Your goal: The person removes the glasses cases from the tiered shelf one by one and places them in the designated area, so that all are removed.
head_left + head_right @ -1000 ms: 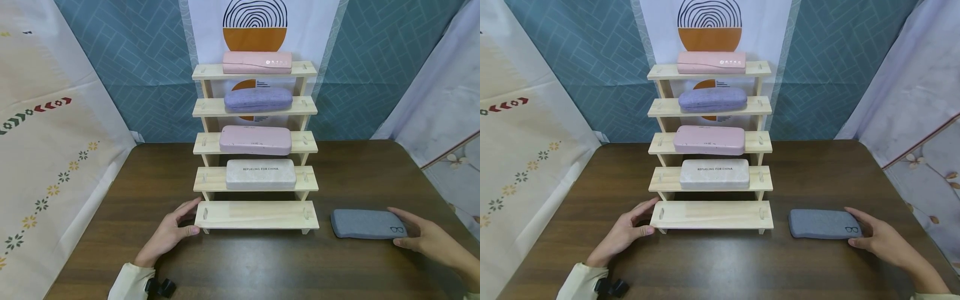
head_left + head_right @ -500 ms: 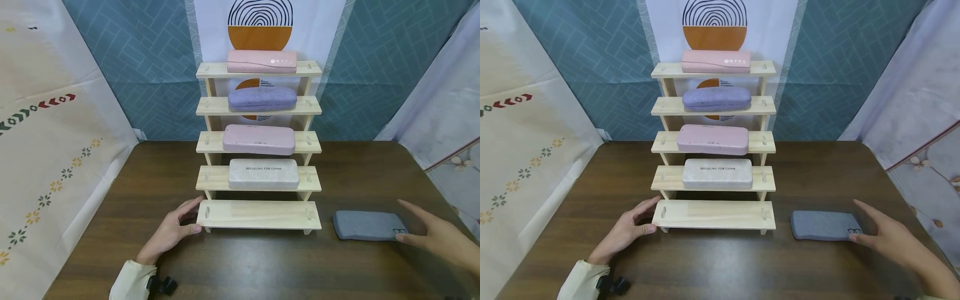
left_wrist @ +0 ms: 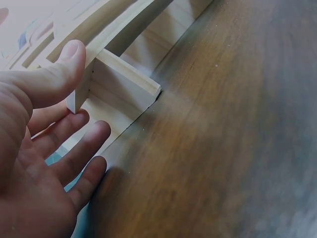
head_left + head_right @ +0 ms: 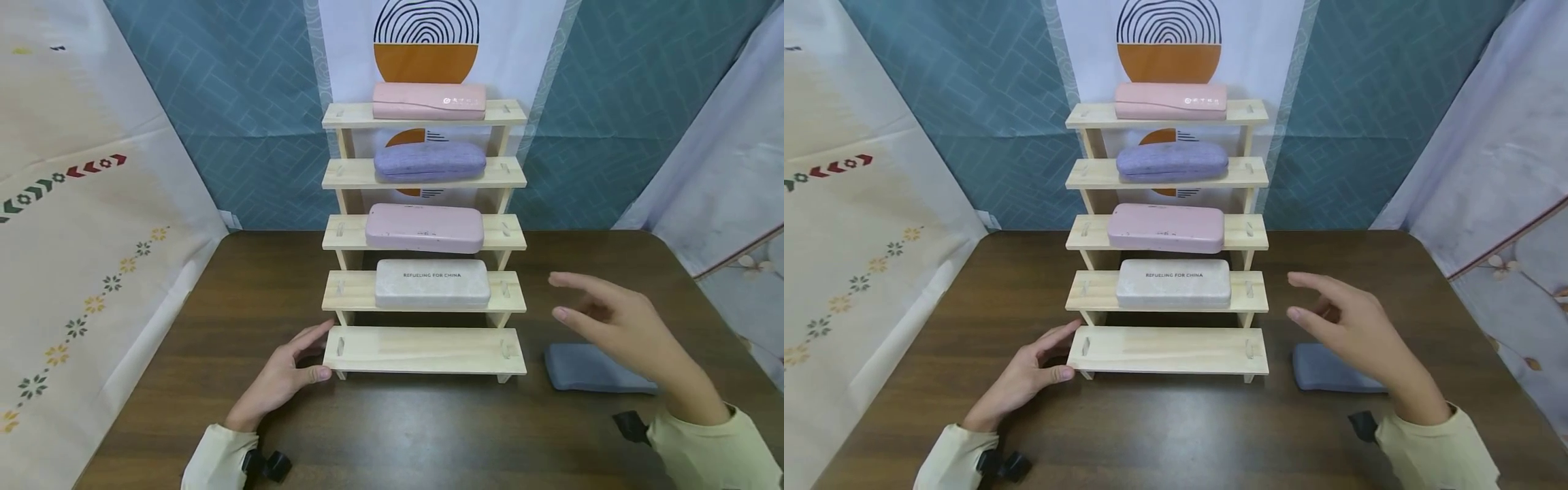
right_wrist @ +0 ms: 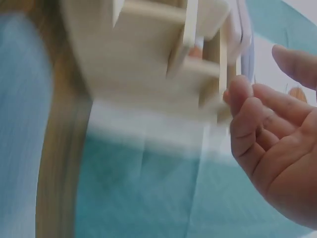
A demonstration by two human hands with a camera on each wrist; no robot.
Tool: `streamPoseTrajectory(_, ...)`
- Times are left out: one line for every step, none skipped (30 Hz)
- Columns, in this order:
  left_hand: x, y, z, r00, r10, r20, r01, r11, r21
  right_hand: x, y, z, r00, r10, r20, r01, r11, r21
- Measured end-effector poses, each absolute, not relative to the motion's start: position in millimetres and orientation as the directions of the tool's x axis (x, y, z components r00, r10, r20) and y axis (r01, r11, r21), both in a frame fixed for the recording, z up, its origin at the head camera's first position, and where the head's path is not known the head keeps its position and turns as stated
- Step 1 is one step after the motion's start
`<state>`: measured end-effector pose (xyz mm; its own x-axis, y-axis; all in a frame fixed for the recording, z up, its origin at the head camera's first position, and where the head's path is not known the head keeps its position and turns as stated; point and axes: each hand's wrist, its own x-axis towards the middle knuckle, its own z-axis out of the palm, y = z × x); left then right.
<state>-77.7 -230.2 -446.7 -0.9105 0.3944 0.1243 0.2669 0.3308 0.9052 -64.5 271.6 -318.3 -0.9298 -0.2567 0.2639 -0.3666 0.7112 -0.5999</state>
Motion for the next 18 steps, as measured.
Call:
streamPoseTrajectory(-78, -231, -447, -0.912, 0.392, 0.118, 0.262, 0.336, 0.905, -70, 262, -319, -0.928, -0.269, 0.257, -0.372, 0.691, -0.619)
streamPoseTrajectory(-77, -231, -447, -0.915, 0.389, 0.112, 0.256, 0.342, 0.904, -75, 253, -319, -0.928, -0.282, 0.245, -0.373, 0.679, -0.632)
streamPoseTrajectory(-77, -231, -447, -0.917, 0.386, 0.106, 0.250, 0.346, 0.904, -80, 245, -319, -0.929, -0.291, 0.227, -0.367, 0.670, -0.645)
streamPoseTrajectory(-77, -231, -447, -0.919, 0.382, 0.099, 0.243, 0.350, 0.904, -85, 238, -320, -0.932, -0.298, 0.204, -0.356, 0.664, -0.658)
streamPoseTrajectory(-77, -231, -447, -0.920, 0.380, 0.095, 0.239, 0.351, 0.905, -89, 230, -320, -0.937, -0.302, 0.178, -0.340, 0.660, -0.670)
streamPoseTrajectory(-77, -231, -447, -0.922, 0.378, 0.089, 0.233, 0.355, 0.905, -94, 224, -321, -0.938, -0.309, 0.154, -0.328, 0.661, -0.675)
streamPoseTrajectory(-77, -231, -447, -0.922, 0.378, 0.085, 0.229, 0.357, 0.905, -99, 219, -322, -0.941, -0.315, 0.127, -0.314, 0.664, -0.679)
streamPoseTrajectory(-78, -230, -447, -0.922, 0.377, 0.083, 0.227, 0.358, 0.906, -103, 215, -322, -0.943, -0.319, 0.098, -0.298, 0.672, -0.678)
streamPoseTrajectory(-78, -230, -447, -0.922, 0.378, 0.083, 0.228, 0.357, 0.906, -107, 211, -323, -0.944, -0.320, 0.075, -0.283, 0.677, -0.679)
streamPoseTrajectory(-78, -229, -446, -0.922, 0.379, 0.083, 0.227, 0.356, 0.907, -110, 207, -323, -0.946, -0.321, 0.052, -0.269, 0.682, -0.680)
streamPoseTrajectory(-78, -229, -446, -0.921, 0.382, 0.084, 0.229, 0.352, 0.907, -114, 203, -323, -0.947, -0.321, 0.030, -0.256, 0.692, -0.675)
streamPoseTrajectory(-79, -229, -446, -0.920, 0.383, 0.084, 0.229, 0.352, 0.908, -117, 200, -323, -0.945, -0.327, 0.011, -0.250, 0.701, -0.667)
streamPoseTrajectory(-79, -229, -446, -0.919, 0.384, 0.087, 0.232, 0.349, 0.908, -120, 197, -323, -0.944, -0.329, -0.009, -0.242, 0.712, -0.660)
streamPoseTrajectory(-79, -229, -446, -0.919, 0.384, 0.088, 0.233, 0.349, 0.908, -124, 195, -323, -0.943, -0.332, -0.020, -0.240, 0.721, -0.649)
streamPoseTrajectory(-79, -230, -446, -0.919, 0.385, 0.089, 0.234, 0.350, 0.907, -127, 192, -323, -0.941, -0.338, -0.028, -0.242, 0.728, -0.641)
streamPoseTrajectory(-79, -230, -446, -0.919, 0.384, 0.087, 0.232, 0.351, 0.907, -129, 190, -322, -0.938, -0.345, -0.035, -0.247, 0.736, -0.631)
streamPoseTrajectory(-79, -231, -447, -0.919, 0.384, 0.087, 0.232, 0.351, 0.907, -131, 189, -322, -0.935, -0.353, -0.037, -0.254, 0.740, -0.622)
streamPoseTrajectory(-79, -231, -447, -0.920, 0.382, 0.085, 0.230, 0.353, 0.907, -133, 188, -323, -0.932, -0.360, -0.035, -0.262, 0.739, -0.620)
